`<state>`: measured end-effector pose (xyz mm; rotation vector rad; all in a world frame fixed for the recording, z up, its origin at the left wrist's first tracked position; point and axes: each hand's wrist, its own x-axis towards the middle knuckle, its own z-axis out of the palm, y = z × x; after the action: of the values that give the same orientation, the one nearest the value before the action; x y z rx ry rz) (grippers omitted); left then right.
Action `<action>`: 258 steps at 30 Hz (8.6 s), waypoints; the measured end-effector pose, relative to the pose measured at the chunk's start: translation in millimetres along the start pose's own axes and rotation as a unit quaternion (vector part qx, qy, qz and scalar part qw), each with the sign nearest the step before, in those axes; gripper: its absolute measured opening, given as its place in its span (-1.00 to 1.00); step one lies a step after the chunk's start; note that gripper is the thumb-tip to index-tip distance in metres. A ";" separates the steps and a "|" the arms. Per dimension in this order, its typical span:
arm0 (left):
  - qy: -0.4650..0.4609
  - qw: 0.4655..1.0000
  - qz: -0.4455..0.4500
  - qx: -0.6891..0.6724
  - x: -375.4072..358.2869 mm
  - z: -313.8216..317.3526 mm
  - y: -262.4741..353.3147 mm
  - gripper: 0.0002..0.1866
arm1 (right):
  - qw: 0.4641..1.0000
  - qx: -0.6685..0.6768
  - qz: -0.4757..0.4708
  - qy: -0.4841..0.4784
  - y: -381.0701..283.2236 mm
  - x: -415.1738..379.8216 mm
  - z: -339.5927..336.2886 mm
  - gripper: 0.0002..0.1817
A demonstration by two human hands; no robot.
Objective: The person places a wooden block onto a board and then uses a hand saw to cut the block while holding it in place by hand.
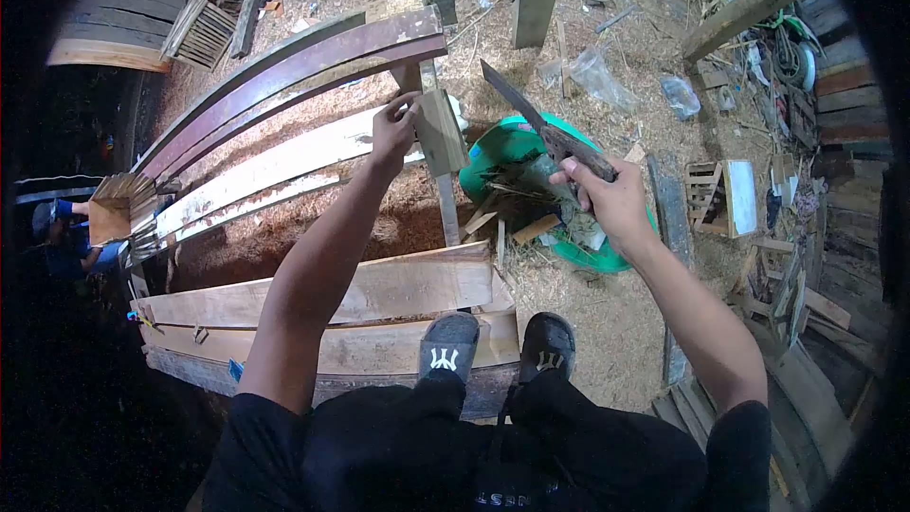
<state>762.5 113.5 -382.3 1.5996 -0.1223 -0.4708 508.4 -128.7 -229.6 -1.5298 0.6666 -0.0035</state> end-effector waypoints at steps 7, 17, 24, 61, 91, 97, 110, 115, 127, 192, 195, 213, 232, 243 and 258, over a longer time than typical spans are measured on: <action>-0.028 0.990 0.004 0.135 57.2 -6.2 -30.4 -0.66 | 1.000 0.003 0.018 0.003 18.2 13.8 -5.3 -0.79; 0.067 0.904 0.129 0.403 65.9 13.9 -43.6 -0.70 | 0.998 0.002 0.066 0.013 29.0 24.6 -10.7 -0.77; 0.141 0.849 0.183 0.476 48.1 35.8 -50.4 -0.68 | 0.995 0.032 0.099 0.002 48.3 32.6 -18.3 -0.58; 0.144 0.846 0.129 0.497 73.9 53.9 -38.9 -0.65 | 0.973 0.214 0.022 0.080 154.4 65.0 147.5 -0.47; 0.189 0.867 0.218 0.407 79.2 47.2 -59.3 -0.68 | 0.991 0.131 0.017 0.021 173.6 43.3 142.2 -0.45; 0.163 0.849 0.133 0.485 79.5 52.1 -46.2 -0.69 | 0.988 0.153 -0.004 0.010 176.2 63.1 140.2 -0.45; 0.160 0.871 0.095 0.454 74.6 54.2 -37.5 -0.68 | 0.994 0.101 -0.034 0.030 147.9 84.1 142.0 -0.40; 0.171 0.872 0.128 0.440 76.2 57.4 -37.3 -0.65 | 0.988 0.147 0.014 0.037 179.0 40.7 142.9 -0.43; 0.161 0.858 0.128 0.471 73.6 55.9 -38.9 -0.63 | 0.989 0.133 0.009 0.063 188.0 31.1 151.9 -0.44; 0.195 0.830 0.194 0.485 77.7 54.3 -49.2 -0.57 | 0.993 0.112 0.003 0.026 155.4 66.2 130.7 -0.38; 0.195 0.819 0.192 0.504 79.5 53.2 -48.2 -0.56 | 0.982 0.191 0.001 0.008 146.3 97.2 134.2 -0.44; 0.179 0.848 0.092 0.490 80.8 63.1 -42.7 -0.62 | 0.990 0.135 0.037 -0.002 110.0 68.8 136.0 -0.52; 0.195 0.869 0.074 0.448 82.3 60.2 -44.9 -0.61 | 0.999 0.025 0.032 0.023 78.3 71.6 133.0 -0.58; 0.161 0.836 0.159 0.500 77.6 62.3 -43.8 -0.58 | 0.995 0.064 -0.030 0.070 95.7 67.6 143.8 -0.60; 0.138 0.862 0.175 0.456 82.7 58.3 -48.7 -0.72 | 0.994 0.020 -0.065 0.087 94.2 75.0 150.8 -0.60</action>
<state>806.1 34.4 -449.1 2.4896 -0.4611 0.1592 592.9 -14.3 -360.0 -1.5439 0.6992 -0.2507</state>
